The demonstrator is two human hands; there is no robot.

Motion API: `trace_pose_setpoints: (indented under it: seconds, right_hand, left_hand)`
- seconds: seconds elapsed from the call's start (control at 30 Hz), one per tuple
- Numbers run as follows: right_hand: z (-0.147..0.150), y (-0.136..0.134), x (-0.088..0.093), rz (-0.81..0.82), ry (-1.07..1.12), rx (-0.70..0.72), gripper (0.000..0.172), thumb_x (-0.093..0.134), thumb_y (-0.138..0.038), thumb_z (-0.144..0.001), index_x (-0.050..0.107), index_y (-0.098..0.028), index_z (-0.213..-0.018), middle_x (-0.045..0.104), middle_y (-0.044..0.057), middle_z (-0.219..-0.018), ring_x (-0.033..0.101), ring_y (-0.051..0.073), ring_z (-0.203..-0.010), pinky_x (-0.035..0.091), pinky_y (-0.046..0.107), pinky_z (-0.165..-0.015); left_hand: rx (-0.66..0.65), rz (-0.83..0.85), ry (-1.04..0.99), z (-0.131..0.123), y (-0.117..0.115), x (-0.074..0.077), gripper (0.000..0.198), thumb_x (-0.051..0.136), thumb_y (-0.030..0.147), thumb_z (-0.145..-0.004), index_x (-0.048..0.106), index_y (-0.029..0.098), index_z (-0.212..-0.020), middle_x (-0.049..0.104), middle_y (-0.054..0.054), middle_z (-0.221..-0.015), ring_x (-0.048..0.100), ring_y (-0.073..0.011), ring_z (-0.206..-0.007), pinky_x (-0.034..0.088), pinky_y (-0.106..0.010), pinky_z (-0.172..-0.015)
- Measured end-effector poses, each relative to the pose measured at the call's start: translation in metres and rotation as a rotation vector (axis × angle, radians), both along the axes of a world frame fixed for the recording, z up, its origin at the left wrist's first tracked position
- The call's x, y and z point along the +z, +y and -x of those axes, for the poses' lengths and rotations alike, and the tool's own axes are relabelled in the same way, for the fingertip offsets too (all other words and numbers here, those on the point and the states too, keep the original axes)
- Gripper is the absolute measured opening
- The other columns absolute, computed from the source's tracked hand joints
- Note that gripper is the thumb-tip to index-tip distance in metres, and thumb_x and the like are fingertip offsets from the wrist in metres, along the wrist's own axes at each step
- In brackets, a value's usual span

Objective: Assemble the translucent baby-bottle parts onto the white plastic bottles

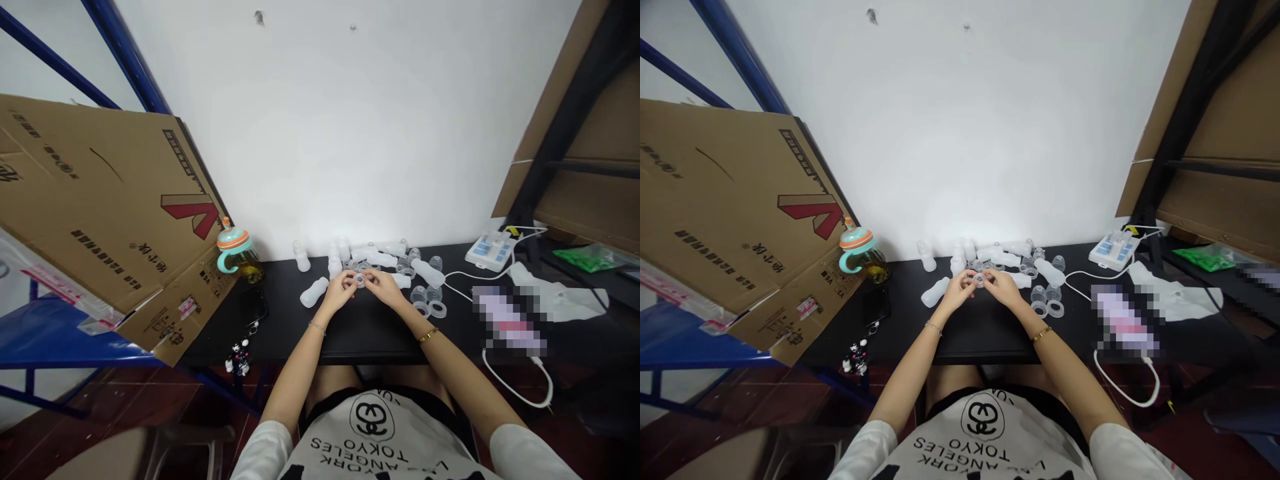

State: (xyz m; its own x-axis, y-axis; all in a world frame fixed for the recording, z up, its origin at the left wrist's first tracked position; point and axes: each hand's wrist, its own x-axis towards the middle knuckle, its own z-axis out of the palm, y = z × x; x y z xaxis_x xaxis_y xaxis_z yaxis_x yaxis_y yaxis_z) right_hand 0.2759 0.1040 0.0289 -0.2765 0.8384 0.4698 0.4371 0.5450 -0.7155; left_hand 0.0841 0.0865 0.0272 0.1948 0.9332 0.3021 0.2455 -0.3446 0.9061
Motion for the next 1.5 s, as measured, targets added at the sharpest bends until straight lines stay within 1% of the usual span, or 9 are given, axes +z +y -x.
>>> trace_pose_setpoints:
  seconds: [0.23, 0.4, 0.6, 0.8, 1.0, 1.27, 1.4, 1.5]
  right_hand:
    - [0.0004, -0.0029, 0.0026, -0.002, 0.015, 0.0, 0.028, 0.06, -0.036, -0.086, 0.073, -0.02, -0.104, 0.075, 0.003, -0.081, 0.056, 0.015, -0.056, 0.043, 0.027, -0.058]
    - [0.0011, -0.0025, 0.0017, -0.017, 0.002, 0.004, 0.028, 0.06, -0.035, -0.087, 0.074, -0.02, -0.106, 0.076, 0.003, -0.081, 0.057, 0.016, -0.056, 0.044, 0.027, -0.058]
    - [0.001, -0.0029, 0.0019, -0.023, -0.014, 0.005, 0.027, 0.059, -0.034, -0.088, 0.073, -0.02, -0.106, 0.076, 0.003, -0.082, 0.056, 0.016, -0.057, 0.044, 0.027, -0.06]
    - [0.0008, -0.0022, 0.0011, -0.026, -0.032, 0.003, 0.03, 0.058, -0.034, -0.089, 0.073, -0.02, -0.111, 0.077, 0.003, -0.085, 0.055, 0.014, -0.054, 0.042, 0.026, -0.057]
    - [0.0004, -0.0013, 0.0, -0.04, -0.025, -0.003, 0.028, 0.059, -0.036, -0.089, 0.073, -0.02, -0.108, 0.077, 0.003, -0.083, 0.058, 0.015, -0.056, 0.044, 0.027, -0.06]
    - [-0.0002, 0.0022, -0.0048, -0.03, -0.024, -0.002, 0.028, 0.059, -0.037, -0.089, 0.073, -0.02, -0.107, 0.077, 0.004, -0.085, 0.056, 0.015, -0.055, 0.044, 0.026, -0.056]
    - [-0.0002, 0.0015, -0.0043, -0.019, -0.01, 0.013, 0.028, 0.059, -0.036, -0.089, 0.073, -0.02, -0.107, 0.077, 0.003, -0.085, 0.057, 0.015, -0.056, 0.044, 0.026, -0.056]
    - [-0.0002, 0.0005, -0.0032, -0.013, -0.004, 0.012, 0.026, 0.059, -0.035, -0.088, 0.073, -0.02, -0.104, 0.076, 0.003, -0.083, 0.058, 0.015, -0.057, 0.044, 0.026, -0.056]
  left_hand:
    - [0.007, -0.002, -0.016, -0.0014, -0.0033, 0.0048, 0.032, 0.068, 0.034, -0.082, 0.062, 0.017, -0.109, 0.07, -0.001, -0.081, 0.061, -0.0088, -0.052, 0.049, -0.02, -0.051]
    - [0.007, 0.005, -0.021, -0.0011, -0.0033, 0.0045, 0.033, 0.067, 0.031, -0.08, 0.062, 0.017, -0.109, 0.069, 0.0, -0.079, 0.06, -0.0085, -0.052, 0.05, -0.02, -0.052]
    - [0.014, 0.002, -0.012, -0.0006, -0.0015, 0.0027, 0.032, 0.066, 0.031, -0.081, 0.063, 0.017, -0.109, 0.07, -0.001, -0.079, 0.061, -0.0092, -0.052, 0.048, -0.02, -0.051]
    - [0.029, -0.003, -0.017, -0.0002, -0.0014, 0.0034, 0.032, 0.065, 0.03, -0.08, 0.064, 0.017, -0.109, 0.071, -0.001, -0.08, 0.061, -0.0092, -0.052, 0.046, -0.02, -0.051]
    - [0.031, -0.012, 0.005, -0.0002, -0.0017, 0.0048, 0.033, 0.064, 0.03, -0.08, 0.065, 0.017, -0.11, 0.072, -0.001, -0.079, 0.061, -0.0094, -0.05, 0.045, -0.019, -0.05]
    - [0.032, -0.034, 0.025, 0.0009, 0.0017, 0.0004, 0.031, 0.064, 0.029, -0.081, 0.066, 0.018, -0.109, 0.072, -0.001, -0.079, 0.058, -0.0085, -0.049, 0.044, -0.019, -0.048]
    - [0.041, -0.032, 0.031, 0.0008, 0.0019, 0.0003, 0.031, 0.064, 0.028, -0.08, 0.067, 0.017, -0.109, 0.072, -0.001, -0.079, 0.056, -0.0078, -0.047, 0.043, -0.018, -0.047]
    - [0.044, -0.039, 0.043, 0.0012, 0.0008, 0.0012, 0.031, 0.063, 0.027, -0.08, 0.068, 0.017, -0.109, 0.071, 0.0, -0.076, 0.056, -0.008, -0.047, 0.043, -0.018, -0.047]
